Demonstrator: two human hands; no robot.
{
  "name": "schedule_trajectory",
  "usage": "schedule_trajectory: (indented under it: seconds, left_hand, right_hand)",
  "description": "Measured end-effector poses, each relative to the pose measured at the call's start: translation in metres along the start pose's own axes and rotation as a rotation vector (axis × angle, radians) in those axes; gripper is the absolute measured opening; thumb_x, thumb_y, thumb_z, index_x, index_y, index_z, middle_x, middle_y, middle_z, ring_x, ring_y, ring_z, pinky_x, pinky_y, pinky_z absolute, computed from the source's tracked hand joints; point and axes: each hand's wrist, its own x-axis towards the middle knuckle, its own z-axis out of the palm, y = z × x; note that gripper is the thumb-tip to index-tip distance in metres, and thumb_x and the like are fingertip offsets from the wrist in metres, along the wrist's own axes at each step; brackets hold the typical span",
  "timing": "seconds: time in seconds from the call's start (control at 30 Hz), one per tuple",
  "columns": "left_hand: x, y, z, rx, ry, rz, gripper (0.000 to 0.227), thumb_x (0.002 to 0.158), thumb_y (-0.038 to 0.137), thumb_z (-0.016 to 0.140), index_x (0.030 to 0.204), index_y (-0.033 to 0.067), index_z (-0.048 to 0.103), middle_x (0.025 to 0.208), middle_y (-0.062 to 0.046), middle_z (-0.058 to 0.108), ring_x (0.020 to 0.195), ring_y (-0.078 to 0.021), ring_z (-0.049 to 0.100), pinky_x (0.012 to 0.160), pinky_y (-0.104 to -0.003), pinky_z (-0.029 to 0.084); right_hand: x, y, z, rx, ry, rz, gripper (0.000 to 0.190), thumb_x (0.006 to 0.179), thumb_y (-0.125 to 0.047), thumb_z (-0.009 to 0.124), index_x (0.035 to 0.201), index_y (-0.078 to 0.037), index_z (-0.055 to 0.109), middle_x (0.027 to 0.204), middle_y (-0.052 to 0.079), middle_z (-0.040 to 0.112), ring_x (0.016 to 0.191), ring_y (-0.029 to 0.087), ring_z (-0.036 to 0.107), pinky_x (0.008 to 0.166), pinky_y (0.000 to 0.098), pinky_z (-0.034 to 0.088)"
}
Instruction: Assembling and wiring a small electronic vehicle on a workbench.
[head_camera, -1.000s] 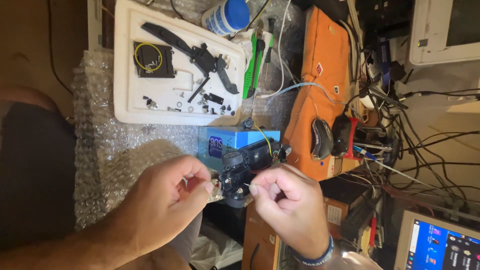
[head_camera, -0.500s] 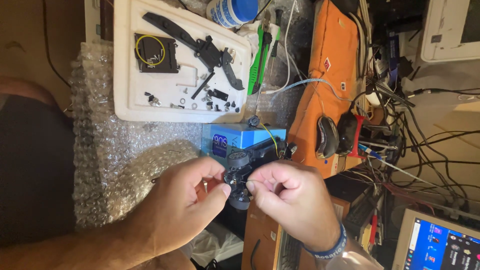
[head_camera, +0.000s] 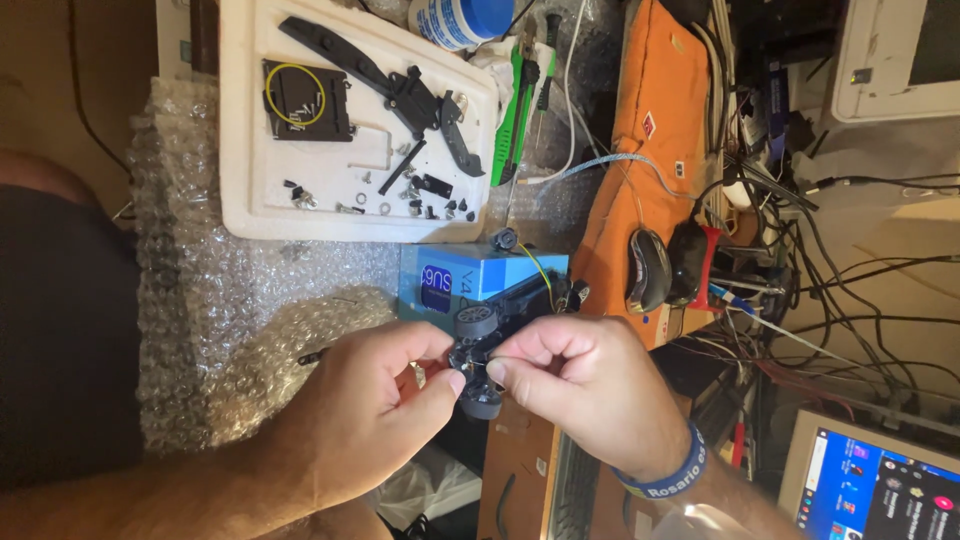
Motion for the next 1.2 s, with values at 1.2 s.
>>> schedule_trajectory:
  seconds: [1.2]
  left_hand:
    - [-0.009, 0.029, -0.019, 0.697, 0.134, 1.088, 0.014, 0.105, 0.011, 0.053, 0.093, 0.0117, 0.058, 0.074, -0.001, 0.039, 0.057, -0.0198, 0.045, 0.046, -0.038, 0.04]
  right_hand:
    - [-0.025, 0.029, 0.003, 0.419, -0.08, -0.171, 0.007, 0.087, -0.011, 0.078, 0.086, -0.004, 0.079, 0.069, -0.001, 0.069, 0.06, 0.005, 0.055, 0.055, 0.0213, 0.044]
